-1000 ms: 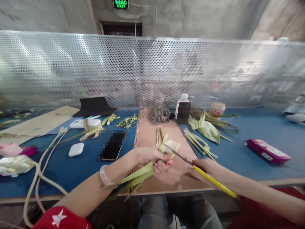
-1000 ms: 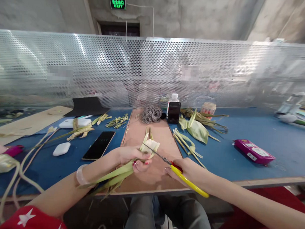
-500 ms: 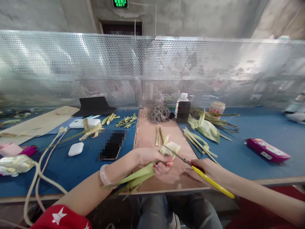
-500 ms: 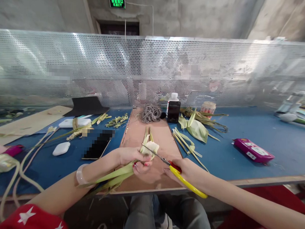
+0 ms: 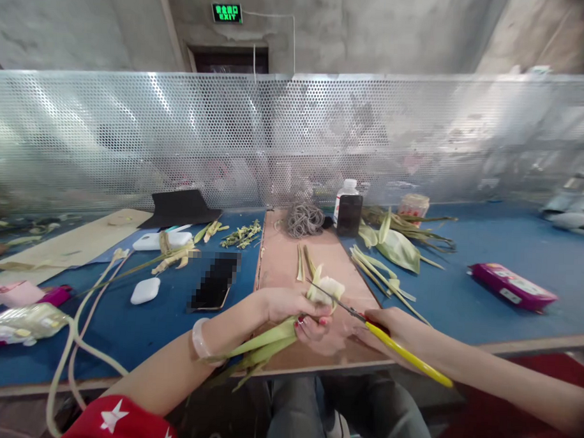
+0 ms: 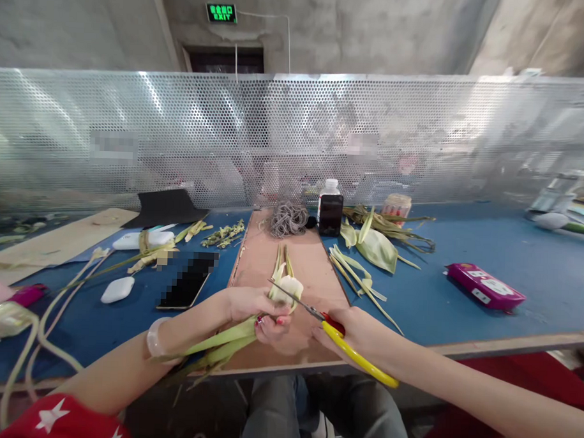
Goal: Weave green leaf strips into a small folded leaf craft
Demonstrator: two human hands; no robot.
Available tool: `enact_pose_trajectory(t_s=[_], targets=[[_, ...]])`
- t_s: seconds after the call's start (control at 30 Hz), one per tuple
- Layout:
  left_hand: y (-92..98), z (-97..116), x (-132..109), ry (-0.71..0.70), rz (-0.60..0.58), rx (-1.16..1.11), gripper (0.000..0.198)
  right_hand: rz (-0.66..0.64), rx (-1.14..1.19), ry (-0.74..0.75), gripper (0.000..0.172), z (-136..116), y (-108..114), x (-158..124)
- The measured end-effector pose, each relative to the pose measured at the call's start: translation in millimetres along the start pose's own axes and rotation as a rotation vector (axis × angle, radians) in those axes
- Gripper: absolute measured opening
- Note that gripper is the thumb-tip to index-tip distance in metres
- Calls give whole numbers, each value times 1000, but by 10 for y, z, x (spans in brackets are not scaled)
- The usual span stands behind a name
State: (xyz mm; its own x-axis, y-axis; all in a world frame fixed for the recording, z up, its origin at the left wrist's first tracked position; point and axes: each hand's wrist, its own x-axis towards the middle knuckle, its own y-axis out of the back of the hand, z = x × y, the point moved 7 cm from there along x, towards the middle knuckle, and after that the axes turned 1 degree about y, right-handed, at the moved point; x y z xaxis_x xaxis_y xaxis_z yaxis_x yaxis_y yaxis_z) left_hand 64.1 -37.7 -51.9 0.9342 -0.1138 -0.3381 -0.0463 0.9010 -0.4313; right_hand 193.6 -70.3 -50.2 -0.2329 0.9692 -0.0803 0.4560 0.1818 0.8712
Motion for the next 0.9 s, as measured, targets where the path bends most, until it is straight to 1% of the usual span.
enact_pose_trajectory(t_s=[0.1, 0.2, 0.33, 0.47, 0.57, 0.73, 0.83, 0.9], targets=[[-14, -4, -8, 13, -21, 4, 35, 35, -14, -25, 50, -2, -10, -8], [-42, 18, -25, -5, -19, 4, 32, 43, -44, -28, 47, -42, -16, -30], [-74, 44, -45, -26, 3, -3, 31, 11, -70, -67, 42, -73, 4, -55], [-98, -3, -40, 40, -35, -27, 30, -40, -69, -42, 37, -127, 39, -48], [-78, -18, -33, 47, -35, -53, 29, -34, -78, -27, 38, -153, 54, -9], [-85, -7, -48, 43, -18, -48, 33, 23, -111, -79, 42, -95, 7, 54], [-91, -8, -54, 41, -18, -68, 30, 55, -139, -66, 43, -75, -15, 47], [-77, -29, -47, 48, -32, -91, 28, 50, -139, -67, 42, -63, -17, 30]])
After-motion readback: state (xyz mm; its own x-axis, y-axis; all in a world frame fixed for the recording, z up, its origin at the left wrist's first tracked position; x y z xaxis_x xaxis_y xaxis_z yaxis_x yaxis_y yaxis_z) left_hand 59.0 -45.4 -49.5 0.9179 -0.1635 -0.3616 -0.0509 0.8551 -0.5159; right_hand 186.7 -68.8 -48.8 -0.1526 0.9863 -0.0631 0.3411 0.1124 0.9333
